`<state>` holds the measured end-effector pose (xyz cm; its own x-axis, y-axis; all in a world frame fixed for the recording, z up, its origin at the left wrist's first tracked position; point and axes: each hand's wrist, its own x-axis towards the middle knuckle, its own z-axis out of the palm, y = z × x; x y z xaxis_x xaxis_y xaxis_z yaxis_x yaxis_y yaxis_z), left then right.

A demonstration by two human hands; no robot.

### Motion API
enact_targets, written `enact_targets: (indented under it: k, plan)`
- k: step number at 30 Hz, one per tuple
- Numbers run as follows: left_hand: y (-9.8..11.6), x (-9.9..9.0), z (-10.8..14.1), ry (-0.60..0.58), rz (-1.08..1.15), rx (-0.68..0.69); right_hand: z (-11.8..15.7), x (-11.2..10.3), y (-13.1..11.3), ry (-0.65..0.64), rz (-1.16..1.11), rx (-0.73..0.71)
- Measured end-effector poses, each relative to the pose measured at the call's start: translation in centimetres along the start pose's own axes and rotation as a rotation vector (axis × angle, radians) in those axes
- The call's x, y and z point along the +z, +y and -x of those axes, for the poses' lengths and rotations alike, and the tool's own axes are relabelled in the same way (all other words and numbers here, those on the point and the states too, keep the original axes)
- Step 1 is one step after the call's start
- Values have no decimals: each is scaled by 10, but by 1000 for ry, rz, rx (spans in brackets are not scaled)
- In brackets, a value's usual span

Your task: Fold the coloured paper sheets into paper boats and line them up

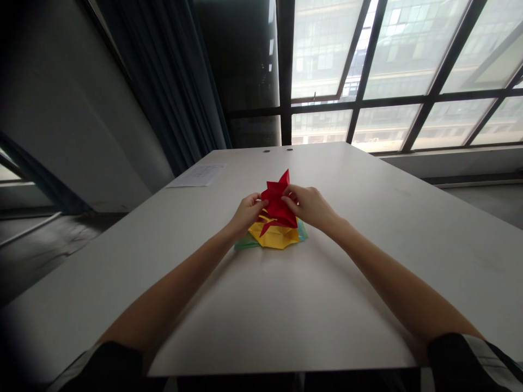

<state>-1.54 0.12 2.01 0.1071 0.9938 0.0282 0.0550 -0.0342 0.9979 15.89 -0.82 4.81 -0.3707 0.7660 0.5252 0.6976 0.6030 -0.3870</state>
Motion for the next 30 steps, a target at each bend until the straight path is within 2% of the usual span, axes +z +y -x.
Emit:
enact_targets:
  k: [5,9,13,17,22,24,27,30]
  plan:
    - [-1,-2,-4,108,232,-73,-4,-8,1,123,-371,181]
    - [0,-5,-8,162,524,-30,-7,-2,13,106,-664,308]
    - [3,-6,-8,145,706,14,-7,6,22,107,-854,378]
    - [3,-4,-7,119,732,-49,-7,7,22,126,-804,305]
    - [-3,-3,-9,143,688,-39,-7,5,19,-21,-664,338]
    - [-5,-3,-9,157,643,-22,-6,6,19,-75,-538,326]
    - [-5,-3,-7,166,564,3,-5,8,21,-100,-318,281]
    - [-5,-4,-7,183,535,10,-5,9,22,-93,-310,280]
